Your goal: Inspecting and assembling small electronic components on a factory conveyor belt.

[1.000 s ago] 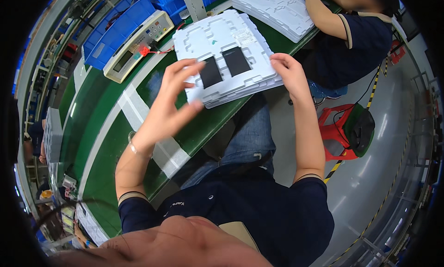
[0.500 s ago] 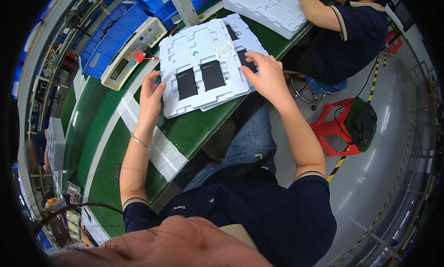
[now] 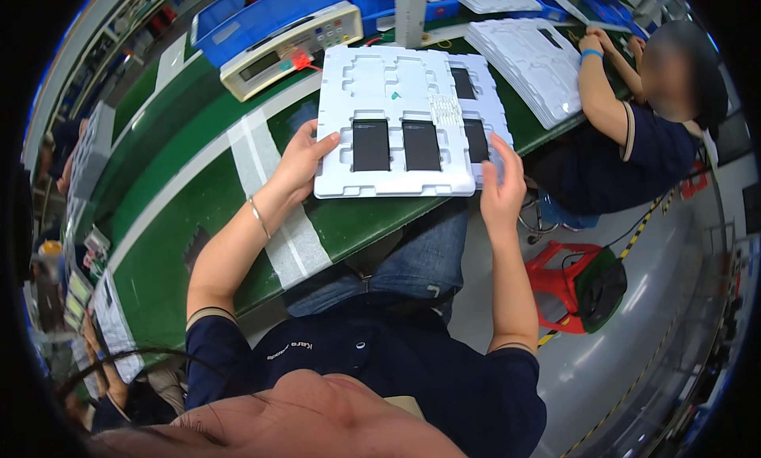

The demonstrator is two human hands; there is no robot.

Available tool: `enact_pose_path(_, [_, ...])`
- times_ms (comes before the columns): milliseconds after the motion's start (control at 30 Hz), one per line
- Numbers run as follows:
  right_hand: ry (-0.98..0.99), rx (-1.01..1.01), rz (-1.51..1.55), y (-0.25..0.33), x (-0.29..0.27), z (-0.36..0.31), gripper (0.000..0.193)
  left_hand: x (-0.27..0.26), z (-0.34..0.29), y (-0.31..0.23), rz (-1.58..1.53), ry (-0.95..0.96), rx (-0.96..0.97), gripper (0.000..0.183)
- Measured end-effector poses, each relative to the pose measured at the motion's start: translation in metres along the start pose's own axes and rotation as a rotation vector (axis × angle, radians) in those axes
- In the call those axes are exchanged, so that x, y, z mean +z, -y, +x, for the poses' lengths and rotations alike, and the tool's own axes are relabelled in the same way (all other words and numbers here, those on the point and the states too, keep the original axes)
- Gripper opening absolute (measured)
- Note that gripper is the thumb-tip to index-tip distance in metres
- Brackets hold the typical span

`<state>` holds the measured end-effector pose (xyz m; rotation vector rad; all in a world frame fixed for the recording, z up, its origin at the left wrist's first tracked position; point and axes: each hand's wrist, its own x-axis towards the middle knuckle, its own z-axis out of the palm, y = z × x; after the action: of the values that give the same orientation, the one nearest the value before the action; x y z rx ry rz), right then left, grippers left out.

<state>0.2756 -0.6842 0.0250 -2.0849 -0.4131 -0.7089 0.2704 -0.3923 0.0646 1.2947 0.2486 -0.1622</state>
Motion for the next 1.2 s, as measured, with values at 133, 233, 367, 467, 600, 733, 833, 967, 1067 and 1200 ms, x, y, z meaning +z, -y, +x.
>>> enact_pose_path(133, [-0.104, -0.233, -0.086, -0.004, 0.007, -0.019, 0.032, -0.023, -0.037, -0.009, -0.075, -0.048, 0.057, 0.033])
enact_pose_path(233, [0.131, -0.342, -0.336, 0.005, 0.013, -0.024, 0.039, -0.037, -0.060, -0.011, -0.148, -0.057, 0.044, 0.031])
enact_pose_path(367, [0.295, -0.356, -0.470, 0.000, 0.010, -0.010, 0.053, -0.055, -0.077, -0.009, -0.175, -0.101, 0.101, 0.029])
enact_pose_path(467, [0.326, -0.336, -0.441, 0.004, 0.010, -0.002, 0.048, -0.075, -0.093, -0.012, -0.234, -0.155, 0.116, 0.023])
enact_pose_path(600, [0.144, -0.367, -0.286, 0.036, 0.021, -0.003, 0.031, -0.106, -0.116, -0.020, -0.215, -0.247, 0.184, 0.019])
enact_pose_path(733, [0.276, -0.129, 0.365, 0.075, 0.048, 0.005, 0.016, -0.136, -0.146, -0.038, -0.353, -0.218, 0.273, 0.032])
enact_pose_path(833, [0.448, -0.199, 0.438, 0.096, 0.071, 0.013, 0.012, -0.160, -0.167, -0.046, -0.315, -0.330, 0.396, 0.031])
enact_pose_path(967, [0.626, -0.371, 0.496, 0.118, 0.097, 0.018, 0.010, -0.205, -0.190, -0.047, -0.241, -0.480, 0.506, 0.031])
enact_pose_path(1067, [0.796, -0.402, 0.526, 0.132, 0.107, 0.018, 0.010, -0.246, -0.190, -0.040, -0.088, -0.685, 0.558, 0.032])
enact_pose_path(1200, [1.015, -0.502, 0.508, 0.143, 0.132, 0.015, 0.011, -0.292, -0.167, -0.027, -0.074, -0.851, 0.410, 0.028])
